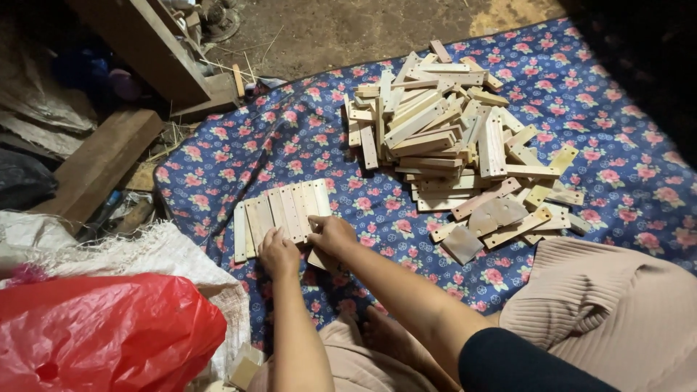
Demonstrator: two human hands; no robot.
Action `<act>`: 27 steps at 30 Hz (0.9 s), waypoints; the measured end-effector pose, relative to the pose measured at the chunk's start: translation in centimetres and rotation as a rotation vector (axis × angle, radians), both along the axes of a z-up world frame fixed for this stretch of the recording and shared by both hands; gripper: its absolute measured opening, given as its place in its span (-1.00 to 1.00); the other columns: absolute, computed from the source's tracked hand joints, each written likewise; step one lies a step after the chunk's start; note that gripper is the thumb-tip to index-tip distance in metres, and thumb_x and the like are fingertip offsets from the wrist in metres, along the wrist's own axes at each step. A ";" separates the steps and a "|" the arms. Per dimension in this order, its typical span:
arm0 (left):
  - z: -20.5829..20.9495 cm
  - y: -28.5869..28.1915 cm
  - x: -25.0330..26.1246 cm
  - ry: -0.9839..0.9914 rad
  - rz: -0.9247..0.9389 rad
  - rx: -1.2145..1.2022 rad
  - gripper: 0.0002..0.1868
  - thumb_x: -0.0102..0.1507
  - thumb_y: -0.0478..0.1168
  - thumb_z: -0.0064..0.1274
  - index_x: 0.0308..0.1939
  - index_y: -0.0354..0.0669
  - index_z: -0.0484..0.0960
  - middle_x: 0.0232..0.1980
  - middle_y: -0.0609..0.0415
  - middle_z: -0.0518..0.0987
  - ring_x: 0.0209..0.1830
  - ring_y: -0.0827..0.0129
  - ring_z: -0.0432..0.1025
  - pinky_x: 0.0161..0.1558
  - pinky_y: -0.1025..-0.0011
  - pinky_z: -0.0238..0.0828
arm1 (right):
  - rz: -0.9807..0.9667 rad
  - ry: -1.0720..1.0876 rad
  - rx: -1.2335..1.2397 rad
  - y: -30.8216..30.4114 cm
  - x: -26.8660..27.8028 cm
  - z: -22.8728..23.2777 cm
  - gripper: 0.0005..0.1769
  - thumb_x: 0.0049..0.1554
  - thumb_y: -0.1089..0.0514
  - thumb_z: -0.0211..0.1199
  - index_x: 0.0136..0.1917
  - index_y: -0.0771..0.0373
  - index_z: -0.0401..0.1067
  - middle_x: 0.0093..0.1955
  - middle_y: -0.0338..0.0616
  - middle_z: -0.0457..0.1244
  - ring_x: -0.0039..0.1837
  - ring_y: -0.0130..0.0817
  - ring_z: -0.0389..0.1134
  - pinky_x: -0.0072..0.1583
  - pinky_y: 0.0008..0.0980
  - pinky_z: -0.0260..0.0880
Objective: Sorting and arranging small wooden slats on a floor mat for assembly.
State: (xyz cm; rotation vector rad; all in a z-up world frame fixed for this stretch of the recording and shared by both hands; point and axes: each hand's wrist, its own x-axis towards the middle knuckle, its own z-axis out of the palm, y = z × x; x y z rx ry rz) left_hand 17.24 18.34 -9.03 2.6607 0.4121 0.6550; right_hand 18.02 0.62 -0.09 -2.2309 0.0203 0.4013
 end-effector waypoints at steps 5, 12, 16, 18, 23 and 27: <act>0.1 0.0 -0.5 -0.041 -0.015 -0.057 -0.60 0.05 -0.31 0.11 -0.05 0.11 0.79 0.07 0.21 0.67 0.01 0.15 0.55 0.10 0.24 0.51 | -0.015 -0.020 0.001 -0.4 -0.8 -0.4 -0.41 0.04 -0.13 0.37 0.36 -0.22 0.44 -0.05 -0.40 0.47 0.19 -0.14 0.46 0.23 -0.06 0.48; 4.1 -0.1 -2.0 0.180 -0.179 -0.109 -0.19 -0.14 -0.01 0.29 0.24 0.03 0.64 0.27 0.02 0.52 0.19 -0.03 0.47 0.23 0.10 0.45 | -0.045 0.032 0.006 -0.4 0.0 0.2 -0.41 0.04 -0.15 0.32 0.36 -0.24 0.44 -0.01 -0.41 0.46 0.22 -0.16 0.44 0.25 -0.08 0.47; 6.3 -1.6 -2.6 0.293 -0.181 -0.012 -0.02 -0.20 0.01 0.42 0.33 0.03 0.54 0.38 0.03 0.42 0.27 0.00 0.39 0.21 0.06 0.48 | -0.051 0.050 -0.025 -0.2 1.0 0.5 -0.44 0.05 -0.14 0.31 0.34 -0.28 0.45 -0.01 -0.43 0.46 0.23 -0.19 0.44 0.26 -0.12 0.47; 6.1 -1.9 -2.4 0.235 -0.157 0.049 -0.11 -0.15 -0.04 0.45 0.29 0.01 0.57 0.32 0.03 0.45 0.22 0.04 0.41 0.17 0.09 0.49 | -0.049 0.043 -0.033 -0.3 1.8 0.7 -0.46 0.03 -0.11 0.32 0.32 -0.29 0.47 -0.01 -0.41 0.47 0.23 -0.17 0.45 0.26 -0.09 0.47; 5.9 -2.1 -2.0 0.196 -0.149 0.040 -0.14 -0.14 -0.03 0.49 0.26 -0.01 0.61 0.30 0.04 0.47 0.21 0.10 0.41 0.16 0.12 0.47 | -0.016 0.017 -0.008 -1.2 2.3 1.0 -0.44 0.01 -0.11 0.38 0.31 -0.19 0.50 0.00 -0.26 0.47 0.25 -0.07 0.44 0.26 -0.06 0.45; 7.1 -2.5 -2.7 0.196 -0.165 -0.061 -0.10 -0.20 -0.21 0.52 0.26 -0.13 0.60 0.32 -0.05 0.47 0.23 0.03 0.42 0.21 0.12 0.46 | -0.024 -0.023 0.072 -2.4 0.6 2.0 -0.41 0.04 -0.11 0.39 0.34 -0.04 0.48 0.01 -0.13 0.47 0.25 -0.01 0.43 0.28 -0.04 0.44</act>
